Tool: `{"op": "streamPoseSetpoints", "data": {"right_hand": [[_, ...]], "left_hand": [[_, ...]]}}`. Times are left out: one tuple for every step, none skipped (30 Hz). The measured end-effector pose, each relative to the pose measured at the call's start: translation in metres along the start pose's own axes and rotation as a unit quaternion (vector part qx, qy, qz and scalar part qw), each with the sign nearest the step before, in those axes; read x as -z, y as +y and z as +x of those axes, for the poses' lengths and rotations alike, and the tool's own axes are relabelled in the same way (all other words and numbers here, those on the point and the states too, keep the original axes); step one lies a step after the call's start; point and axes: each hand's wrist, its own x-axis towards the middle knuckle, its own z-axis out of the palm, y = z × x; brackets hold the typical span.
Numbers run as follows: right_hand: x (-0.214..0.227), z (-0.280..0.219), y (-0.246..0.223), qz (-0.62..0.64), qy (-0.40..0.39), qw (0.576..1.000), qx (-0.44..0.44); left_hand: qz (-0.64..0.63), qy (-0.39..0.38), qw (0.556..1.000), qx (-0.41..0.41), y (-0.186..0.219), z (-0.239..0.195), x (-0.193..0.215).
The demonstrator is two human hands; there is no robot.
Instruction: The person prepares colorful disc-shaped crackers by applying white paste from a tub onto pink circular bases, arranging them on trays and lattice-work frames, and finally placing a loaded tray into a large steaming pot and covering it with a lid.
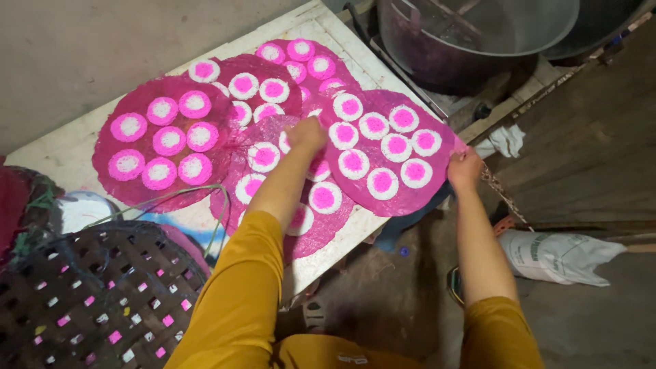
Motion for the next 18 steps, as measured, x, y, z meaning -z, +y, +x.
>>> {"op": "streamPoseSetpoints", "data": {"right_hand": [[0.003, 0.001, -0.008, 0.027, 0.012, 0.999, 0.028], [0.009, 0.003, -0.016, 0.054, 0.023, 0.997, 0.055], [0.016, 0.008, -0.027, 0.083, 0.034, 0.992, 0.085], [0.026, 0.014, -0.039, 0.091, 0.029, 0.988, 0.121], [0.035, 0.020, -0.055, 0.101, 0.024, 0.982, 0.159], [0.049, 0.024, -0.070, 0.090, 0.017, 0.978, 0.188], [0.063, 0.028, -0.086, 0.081, 0.009, 0.973, 0.217], [0.080, 0.034, -0.103, 0.103, 0.005, 0.962, 0.253], [0.093, 0.038, -0.122, 0.126, -0.003, 0.949, 0.290], [0.108, 0.042, -0.142, 0.098, -0.021, 0.955, 0.281], [0.123, 0.042, -0.163, 0.070, -0.041, 0.958, 0.274], [0.135, 0.038, -0.186, 0.113, -0.069, 0.950, 0.284], [0.147, 0.035, -0.207, 0.154, -0.102, 0.938, 0.292], [0.155, 0.030, -0.229, 0.218, -0.156, 0.925, 0.267], [0.158, 0.019, -0.254, 0.277, -0.210, 0.906, 0.240], [0.156, 0.004, -0.280, 0.308, -0.243, 0.888, 0.240], [0.154, -0.012, -0.305, 0.339, -0.274, 0.868, 0.239], [0.150, -0.031, -0.328, 0.368, -0.304, 0.846, 0.237]], "left_hand": [[-0.017, 0.021, 0.999, -0.026, 0.002, 0.001, -0.003], [-0.011, 0.041, 0.998, -0.042, 0.006, 0.002, -0.004], [-0.006, 0.065, 0.996, -0.056, 0.012, 0.005, -0.002], [-0.026, 0.064, 0.996, -0.053, 0.018, 0.005, 0.005], [-0.046, 0.066, 0.996, -0.048, 0.022, 0.003, 0.014], [-0.081, 0.114, 0.988, -0.069, 0.023, -0.003, 0.021], [-0.114, 0.164, 0.976, -0.088, 0.022, -0.012, 0.031], [-0.142, 0.168, 0.971, -0.093, 0.021, -0.021, 0.046], [-0.170, 0.172, 0.966, -0.093, 0.014, -0.031, 0.063], [-0.189, 0.190, 0.957, -0.114, 0.003, -0.043, 0.081], [-0.208, 0.208, 0.946, -0.132, -0.013, -0.060, 0.099], [-0.226, 0.228, 0.935, -0.150, -0.031, -0.079, 0.118], [-0.233, 0.221, 0.937, -0.137, -0.047, -0.099, 0.137], [-0.241, 0.214, 0.939, -0.124, -0.067, -0.119, 0.157], [-0.250, 0.208, 0.939, -0.113, -0.092, -0.142, 0.173], [-0.275, 0.227, 0.927, -0.114, -0.121, -0.168, 0.186], [-0.297, 0.249, 0.915, -0.118, -0.150, -0.198, 0.199], [-0.284, 0.297, 0.900, -0.142, -0.178, -0.230, 0.211]]}}
